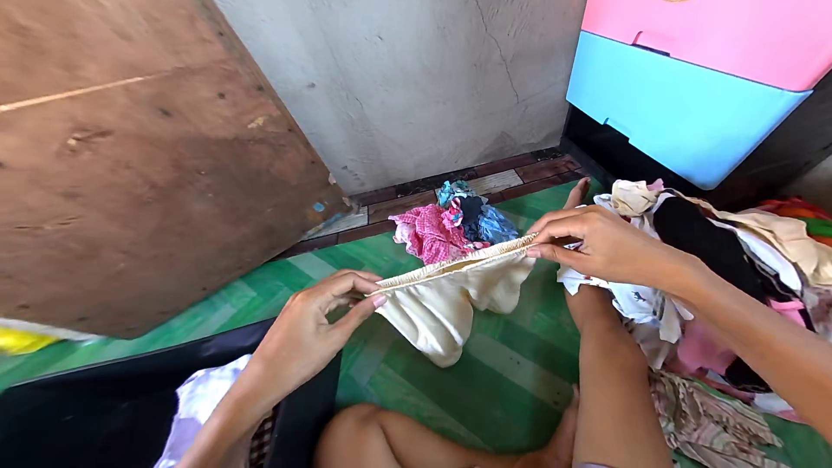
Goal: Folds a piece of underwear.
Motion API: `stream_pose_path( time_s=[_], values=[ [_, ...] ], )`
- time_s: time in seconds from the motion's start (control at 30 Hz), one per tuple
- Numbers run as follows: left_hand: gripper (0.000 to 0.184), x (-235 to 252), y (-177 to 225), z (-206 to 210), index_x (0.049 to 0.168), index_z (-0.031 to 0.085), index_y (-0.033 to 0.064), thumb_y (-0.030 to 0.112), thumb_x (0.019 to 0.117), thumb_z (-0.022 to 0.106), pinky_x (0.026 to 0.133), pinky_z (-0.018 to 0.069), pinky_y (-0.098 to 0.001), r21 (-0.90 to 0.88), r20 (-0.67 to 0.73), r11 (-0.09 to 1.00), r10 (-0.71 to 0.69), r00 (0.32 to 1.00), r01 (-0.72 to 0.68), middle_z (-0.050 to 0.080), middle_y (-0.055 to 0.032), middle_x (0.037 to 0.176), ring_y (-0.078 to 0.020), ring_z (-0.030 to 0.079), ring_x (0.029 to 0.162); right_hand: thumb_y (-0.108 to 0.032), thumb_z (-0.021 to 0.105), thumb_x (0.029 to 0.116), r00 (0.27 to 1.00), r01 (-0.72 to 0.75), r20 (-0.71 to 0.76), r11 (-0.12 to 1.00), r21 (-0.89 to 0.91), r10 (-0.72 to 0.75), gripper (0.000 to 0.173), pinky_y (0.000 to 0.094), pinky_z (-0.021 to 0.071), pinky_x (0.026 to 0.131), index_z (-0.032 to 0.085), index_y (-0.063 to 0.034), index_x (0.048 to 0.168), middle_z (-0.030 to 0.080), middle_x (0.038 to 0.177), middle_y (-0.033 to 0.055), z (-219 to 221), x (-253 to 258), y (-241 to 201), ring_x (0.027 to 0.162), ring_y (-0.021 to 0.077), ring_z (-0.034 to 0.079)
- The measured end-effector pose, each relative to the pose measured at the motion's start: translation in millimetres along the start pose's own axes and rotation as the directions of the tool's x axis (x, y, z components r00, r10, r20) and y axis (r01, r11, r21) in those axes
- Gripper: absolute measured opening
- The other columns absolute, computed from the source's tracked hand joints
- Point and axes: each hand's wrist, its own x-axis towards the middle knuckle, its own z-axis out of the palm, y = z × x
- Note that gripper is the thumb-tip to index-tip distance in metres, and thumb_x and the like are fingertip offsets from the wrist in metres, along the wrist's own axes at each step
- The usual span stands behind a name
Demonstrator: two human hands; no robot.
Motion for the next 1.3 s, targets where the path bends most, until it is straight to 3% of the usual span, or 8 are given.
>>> stream_pose_path(
  time_s=[0.23, 0.37, 0.47, 0.57, 0.73, 0.9, 1.1, 1.3],
  values=[
    [0.019, 5, 7, 4, 0.11, 0.072, 0.0162, 0.024, 0.0969, 0.06, 0.087, 0.0561, -0.0166, -0.05, 0.001, 0.99, 0.129, 0.992, -0.129, 0.072, 0.0095, 0.104, 0.0018, 0.067, 0.095, -0.032, 0.07, 0.0965, 0.99, -0.123, 0.098, 0.974, 0.188, 0.106, 0.021, 0.0117, 0.0548, 0.068, 0.079, -0.013, 0.103, 0.064, 0.091, -0.004, 2, 2, -6, 0.08, -0.0029, 0.063],
    [0.011, 6, 9, -4, 0.102, 0.072, 0.022, 0.023, 0.0925, 0.067, 0.077, 0.057, -0.0167, -0.444, 0.181, 0.888, -0.041, 0.983, 0.119, 0.073, 0.0111, 0.091, -0.0001, 0.069, 0.084, -0.025, 0.074, 0.0943, 0.959, -0.28, 0.084, 0.869, 0.408, 0.269, 0.016, 0.0167, 0.0562, 0.067, 0.071, -0.0103, 0.098, 0.069, 0.083, -0.0045, 1, 5, -9, 0.074, 0.0004, 0.066],
    [0.004, 10, 20, 12, 0.096, 0.067, 0.0179, 0.022, 0.0944, 0.068, 0.07, 0.0581, -0.0197, -0.541, 0.117, 0.798, -0.24, 0.964, 0.264, 0.072, 0.0063, 0.081, -0.0028, 0.069, 0.074, -0.017, 0.073, 0.0954, 0.862, -0.467, 0.084, 0.719, 0.514, 0.5, 0.018, 0.0254, 0.0584, 0.061, 0.062, -0.0062, 0.103, 0.068, 0.082, 0.0036, 14, 12, -22, 0.067, 0.0094, 0.067],
    [0.02, 15, 41, 40, 0.117, 0.057, 0.0144, 0.014, 0.0972, 0.061, 0.063, 0.0553, -0.0183, -0.494, -0.059, 0.835, -0.312, 0.948, 0.244, 0.072, 0.006, 0.084, -0.0023, 0.068, 0.071, -0.015, 0.069, 0.0979, 0.786, -0.555, 0.132, 0.596, 0.58, 0.604, 0.02, 0.0271, 0.0576, 0.057, 0.056, -0.0037, 0.108, 0.067, 0.082, 0.0058, 29, 19, -48, 0.062, 0.0107, 0.066],
    [0.024, 11, 74, 69, 0.112, 0.072, 0.0098, 0.015, 0.1032, 0.05, 0.073, 0.0574, -0.0199, -0.381, -0.068, 0.925, -0.034, 0.997, 0.006, 0.07, 0.0036, 0.105, -0.0041, 0.067, 0.087, -0.016, 0.062, 0.1026, 0.848, -0.483, 0.239, 0.505, 0.716, 0.472, 0.015, 0.0268, 0.065, 0.062, 0.056, -0.0028, 0.107, 0.07, 0.09, 0.0048, 45, 25, -88, 0.066, 0.0105, 0.072],
    [0.05, 11, 79, 79, 0.113, 0.068, 0.0098, 0.049, 0.0838, 0.079, 0.078, 0.0616, -0.0225, -0.173, -0.133, 0.981, 0.061, 0.989, -0.084, 0.068, 0.0013, 0.11, -0.0046, 0.068, 0.097, -0.023, 0.051, 0.1083, 0.913, -0.376, 0.191, 0.564, 0.735, 0.361, 0.02, 0.0242, 0.0629, 0.08, 0.059, -0.0052, 0.113, 0.072, 0.096, 0.0027, 49, 21, -89, 0.086, 0.0074, 0.073],
    [0.024, 14, 73, 77, 0.106, 0.072, 0.0111, 0.03, 0.0906, 0.073, 0.076, 0.0614, -0.0189, -0.118, -0.119, 0.977, 0.166, 0.979, -0.18, 0.069, 0.0012, 0.11, -0.0022, 0.069, 0.095, -0.026, 0.054, 0.106, 0.961, -0.204, -0.021, 0.759, 0.619, 0.275, 0.028, 0.0175, 0.0569, 0.077, 0.061, -0.0045, 0.123, 0.072, 0.098, -0.0019, 53, 0, -86, 0.089, 0.001, 0.068],
    [0.012, 23, 65, 57, 0.101, 0.067, 0.018, 0.022, 0.0902, 0.064, 0.079, 0.0598, -0.0208, -0.23, -0.119, 0.944, 0.214, 0.97, -0.236, 0.066, 0.0085, 0.105, -0.0019, 0.066, 0.095, -0.011, 0.051, 0.1044, 0.828, -0.144, -0.228, 0.588, 0.796, 0.512, 0.015, 0.0313, 0.0644, 0.076, 0.063, -0.001, 0.108, 0.073, 0.09, 0.0034, 78, -26, -55, 0.081, 0.0141, 0.074]
  ],
)
